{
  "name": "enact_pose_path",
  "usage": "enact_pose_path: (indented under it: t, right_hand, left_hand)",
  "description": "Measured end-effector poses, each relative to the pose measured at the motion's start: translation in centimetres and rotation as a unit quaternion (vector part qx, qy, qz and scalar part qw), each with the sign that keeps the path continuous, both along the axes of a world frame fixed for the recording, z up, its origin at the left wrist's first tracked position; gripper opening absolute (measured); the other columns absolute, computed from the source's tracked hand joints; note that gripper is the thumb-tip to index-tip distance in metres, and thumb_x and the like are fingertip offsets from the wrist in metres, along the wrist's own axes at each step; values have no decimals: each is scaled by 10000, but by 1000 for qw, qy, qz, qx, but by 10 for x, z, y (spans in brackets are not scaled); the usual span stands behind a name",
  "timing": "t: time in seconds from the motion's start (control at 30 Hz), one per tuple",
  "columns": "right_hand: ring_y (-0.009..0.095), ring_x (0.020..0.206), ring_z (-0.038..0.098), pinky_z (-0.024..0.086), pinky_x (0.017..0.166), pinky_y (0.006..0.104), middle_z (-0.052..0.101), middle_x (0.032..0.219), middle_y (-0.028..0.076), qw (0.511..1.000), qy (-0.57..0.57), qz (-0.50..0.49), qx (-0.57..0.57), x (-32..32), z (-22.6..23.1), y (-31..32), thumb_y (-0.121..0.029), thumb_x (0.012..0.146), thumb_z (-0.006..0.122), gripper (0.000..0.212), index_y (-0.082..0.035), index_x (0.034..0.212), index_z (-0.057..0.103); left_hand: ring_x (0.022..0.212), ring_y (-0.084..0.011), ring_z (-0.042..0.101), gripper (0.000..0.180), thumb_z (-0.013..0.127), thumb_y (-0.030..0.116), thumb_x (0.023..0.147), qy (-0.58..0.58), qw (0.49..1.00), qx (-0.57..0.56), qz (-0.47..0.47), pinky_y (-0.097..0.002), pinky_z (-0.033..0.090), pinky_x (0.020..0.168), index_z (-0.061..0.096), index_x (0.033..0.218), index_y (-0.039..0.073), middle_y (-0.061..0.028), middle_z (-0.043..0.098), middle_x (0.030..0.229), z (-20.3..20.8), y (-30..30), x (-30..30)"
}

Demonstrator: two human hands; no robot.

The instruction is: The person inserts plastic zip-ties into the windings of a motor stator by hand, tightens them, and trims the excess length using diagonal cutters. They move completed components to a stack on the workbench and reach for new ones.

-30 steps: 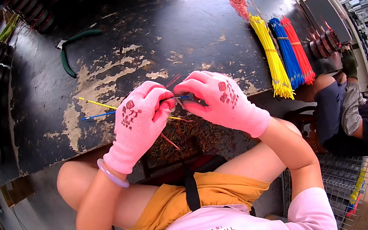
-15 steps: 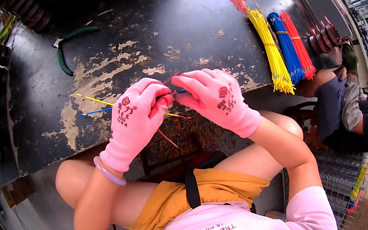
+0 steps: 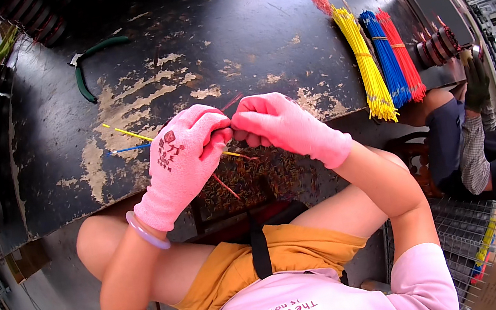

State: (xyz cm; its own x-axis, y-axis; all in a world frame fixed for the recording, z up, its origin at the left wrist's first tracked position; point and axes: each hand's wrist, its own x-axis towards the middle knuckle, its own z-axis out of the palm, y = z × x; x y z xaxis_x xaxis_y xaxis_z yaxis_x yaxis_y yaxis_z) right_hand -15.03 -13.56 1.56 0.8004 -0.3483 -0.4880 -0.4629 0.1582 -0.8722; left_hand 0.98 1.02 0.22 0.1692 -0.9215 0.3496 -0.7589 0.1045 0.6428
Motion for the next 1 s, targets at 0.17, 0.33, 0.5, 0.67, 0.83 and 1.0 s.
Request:
enact_pose_path:
  t: [0.17, 0.33, 0.5, 0.67, 0.83, 1.0]
  right_hand:
    - [69, 677, 572, 473, 603, 256, 660, 757, 18, 985, -23, -138, -98, -30, 32, -9, -242, 1012, 585, 282, -7, 895, 687]
    - [242, 767, 687, 529, 671, 402, 669, 812, 32, 782, 28, 127, -609, -46, -1, 10, -428, 848, 774, 326, -122, 912, 682]
    - [191, 818, 645, 514, 695, 336, 628, 899, -13, 668, -159, 44, -726, -10, -13, 13, -316, 798, 794, 329, -174, 1052, 641]
    - [127, 691, 635, 507, 622, 290, 697, 849, 50, 997, -15, -46, 67, -9, -8, 12, -239, 995, 647, 156, -101, 1044, 703]
    - [211, 853, 695, 536, 711, 339, 726, 981, 71, 924, -99, 59, -366, -20, 1, 12, -216, 964, 658, 136, -92, 1010, 690]
    - [251, 736, 659, 507, 641, 318, 711, 927, 51, 760, -124, 140, -622, -10, 2, 8, -171, 915, 694, 137, -66, 1003, 697]
  left_hand:
    - [880, -289, 685, 140, 703, 35, 838, -1, 1000, 16, 0, -366, 550, 751, 683, 975, 52, -88, 696, 1020, 5, 3, 2]
    - [897, -302, 682, 134, 695, 30, 837, 0, 1000, 16, -11, -374, 549, 761, 684, 970, 46, -91, 698, 1022, 6, 1, 2]
    - [916, -304, 682, 132, 699, 27, 837, -6, 1000, 13, -8, -373, 550, 781, 682, 966, 44, -92, 705, 1038, 3, -2, 2]
    - [924, -300, 684, 133, 705, 34, 839, -12, 1000, -3, -7, -373, 552, 786, 684, 968, 50, -89, 711, 1045, 1, -1, 2]
    - [925, -297, 685, 146, 704, 29, 837, -5, 1000, 0, -7, -372, 553, 787, 683, 979, 55, -84, 712, 1047, 1, 0, 3]
    - [930, -296, 685, 149, 705, 33, 834, -3, 1000, 0, -8, -374, 553, 791, 684, 980, 58, -79, 714, 1051, -1, 0, 3]
